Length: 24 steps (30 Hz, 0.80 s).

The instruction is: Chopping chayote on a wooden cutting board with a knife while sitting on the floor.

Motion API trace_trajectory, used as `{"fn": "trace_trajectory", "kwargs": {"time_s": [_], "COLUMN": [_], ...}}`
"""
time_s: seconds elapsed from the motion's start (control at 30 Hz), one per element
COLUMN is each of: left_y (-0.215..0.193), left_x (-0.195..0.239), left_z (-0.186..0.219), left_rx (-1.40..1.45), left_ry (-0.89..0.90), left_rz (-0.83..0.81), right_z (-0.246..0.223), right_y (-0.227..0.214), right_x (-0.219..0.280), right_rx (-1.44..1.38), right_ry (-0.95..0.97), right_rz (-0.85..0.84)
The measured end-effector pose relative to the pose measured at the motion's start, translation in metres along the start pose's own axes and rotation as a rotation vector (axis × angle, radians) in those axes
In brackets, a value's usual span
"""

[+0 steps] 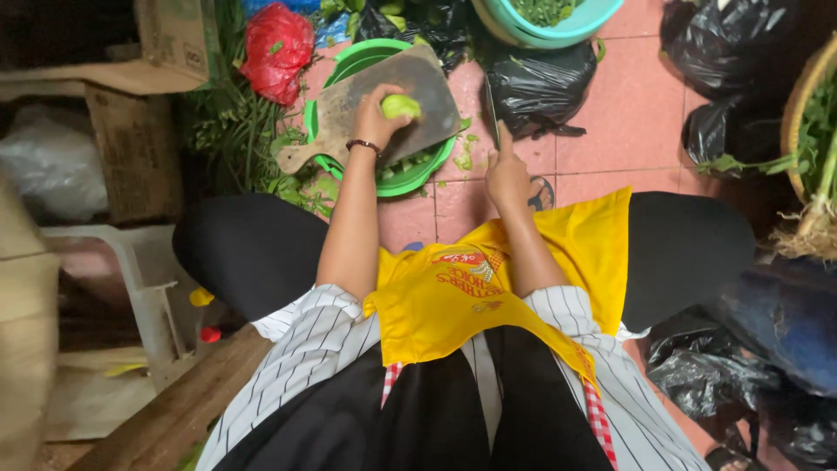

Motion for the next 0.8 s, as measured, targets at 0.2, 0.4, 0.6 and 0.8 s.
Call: {"fn": "trace_trajectory", "kwargs": {"time_s": [0.2,0.4,0.6,0.8], "left_y": [-0.010,0.007,0.019,0.023], "left_x": [0.006,0.009,0.012,0.019], "left_z": [-0.043,-0.092,-0.105,-0.101], "left_rx": [-0.012,0.111,0.257,0.262], "left_ry": [-0.166,-0.200,-0.158,-0.179], "left_rz": [0.097,0.219,0.347,0.416], "right_z": [0.033,0.033,0.018,-0.055], "right_y": [0.040,0.038,0.054,0.080], "right_x": [-0.027,-0.031,-0.027,0.009], "right_rx": [-0.058,0.055,-0.104,-0.140], "right_ry": [0.222,0.292,0.088,-0.192], "right_rz": [-0.005,0.088,0.158,-0.027]}}
Point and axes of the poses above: each hand's wrist, its own x-axis away from the middle knuckle, its own y-axis out of the palm, z = x × y, the point moved 2 cm from there along -x, towards the middle knuckle, and after that the axes turned 10 degrees about y, right-handed, at the moved point
